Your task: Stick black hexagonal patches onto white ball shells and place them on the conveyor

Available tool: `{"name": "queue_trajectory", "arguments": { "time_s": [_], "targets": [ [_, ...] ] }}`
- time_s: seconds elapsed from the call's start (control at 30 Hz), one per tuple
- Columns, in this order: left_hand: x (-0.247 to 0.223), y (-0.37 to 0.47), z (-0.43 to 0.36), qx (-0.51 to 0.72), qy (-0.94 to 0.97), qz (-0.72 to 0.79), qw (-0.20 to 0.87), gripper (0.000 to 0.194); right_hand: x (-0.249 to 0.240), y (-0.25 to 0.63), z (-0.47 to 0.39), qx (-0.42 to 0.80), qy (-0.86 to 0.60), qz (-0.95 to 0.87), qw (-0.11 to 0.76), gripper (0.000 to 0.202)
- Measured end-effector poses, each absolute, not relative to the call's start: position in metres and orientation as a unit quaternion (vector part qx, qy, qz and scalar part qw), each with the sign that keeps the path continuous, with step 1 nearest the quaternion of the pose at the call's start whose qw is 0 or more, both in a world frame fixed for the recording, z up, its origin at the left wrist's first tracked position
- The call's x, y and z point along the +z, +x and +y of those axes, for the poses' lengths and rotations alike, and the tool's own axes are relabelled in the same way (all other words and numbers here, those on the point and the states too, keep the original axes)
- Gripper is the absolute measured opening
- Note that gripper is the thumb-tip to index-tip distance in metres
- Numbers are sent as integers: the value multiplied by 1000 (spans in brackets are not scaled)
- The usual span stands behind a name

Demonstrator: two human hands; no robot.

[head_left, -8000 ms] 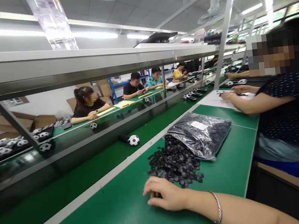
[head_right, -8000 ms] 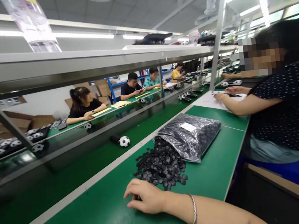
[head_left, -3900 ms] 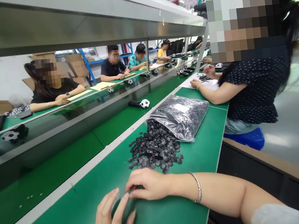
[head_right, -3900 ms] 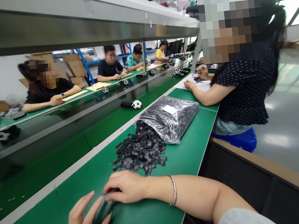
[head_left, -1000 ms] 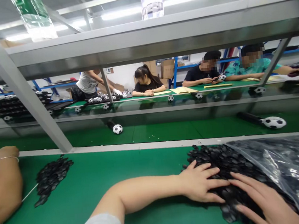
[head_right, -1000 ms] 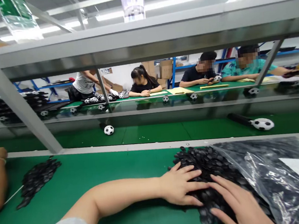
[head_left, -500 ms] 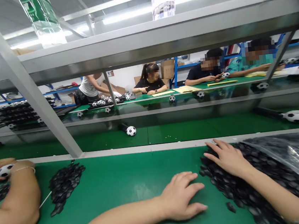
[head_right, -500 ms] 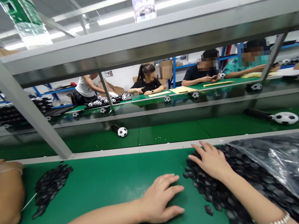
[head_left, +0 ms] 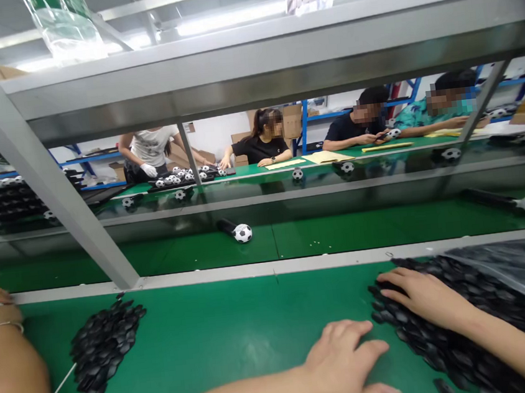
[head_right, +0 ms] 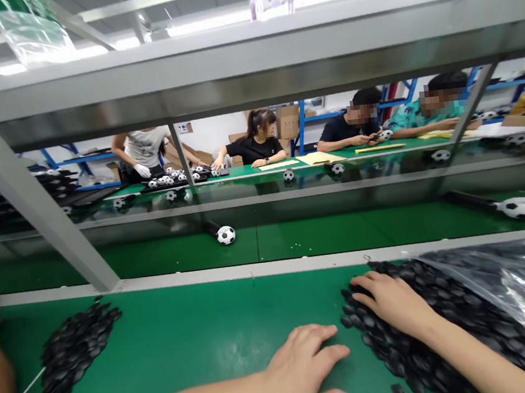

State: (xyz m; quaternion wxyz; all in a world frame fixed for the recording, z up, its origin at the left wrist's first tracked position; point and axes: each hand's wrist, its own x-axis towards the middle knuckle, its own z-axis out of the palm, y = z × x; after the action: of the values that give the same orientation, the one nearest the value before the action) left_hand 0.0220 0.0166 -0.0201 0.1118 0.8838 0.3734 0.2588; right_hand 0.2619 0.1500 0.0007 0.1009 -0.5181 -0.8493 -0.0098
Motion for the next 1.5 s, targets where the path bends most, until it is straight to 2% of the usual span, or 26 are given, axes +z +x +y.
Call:
{"name": "queue_trajectory", "arguments": {
  "time_s": [0.27,0.5,0.87,1.03,1.17,1.5],
  "targets": [
    [-19,22,15,242,883,381,127,60,12,258,114,-15,-471,-878,86,27],
    [-22,22,15,240,879,392,130,60,4,257,101,-55,-463,-871,155,31],
    [-9,20,16,190,884,399,148,60,15,250,86,80,-443,-859,242,27],
    [-17,19,20,185,892,388,144,61,25,245,79,161,-410,-867,234,26],
    [-20,20,21,176,895,388,135,64,25,242,76,168,-395,-871,238,26],
    [-4,19,21,159,901,372,155,56,30,236,68,184,-387,-877,216,23]
  ]
}}
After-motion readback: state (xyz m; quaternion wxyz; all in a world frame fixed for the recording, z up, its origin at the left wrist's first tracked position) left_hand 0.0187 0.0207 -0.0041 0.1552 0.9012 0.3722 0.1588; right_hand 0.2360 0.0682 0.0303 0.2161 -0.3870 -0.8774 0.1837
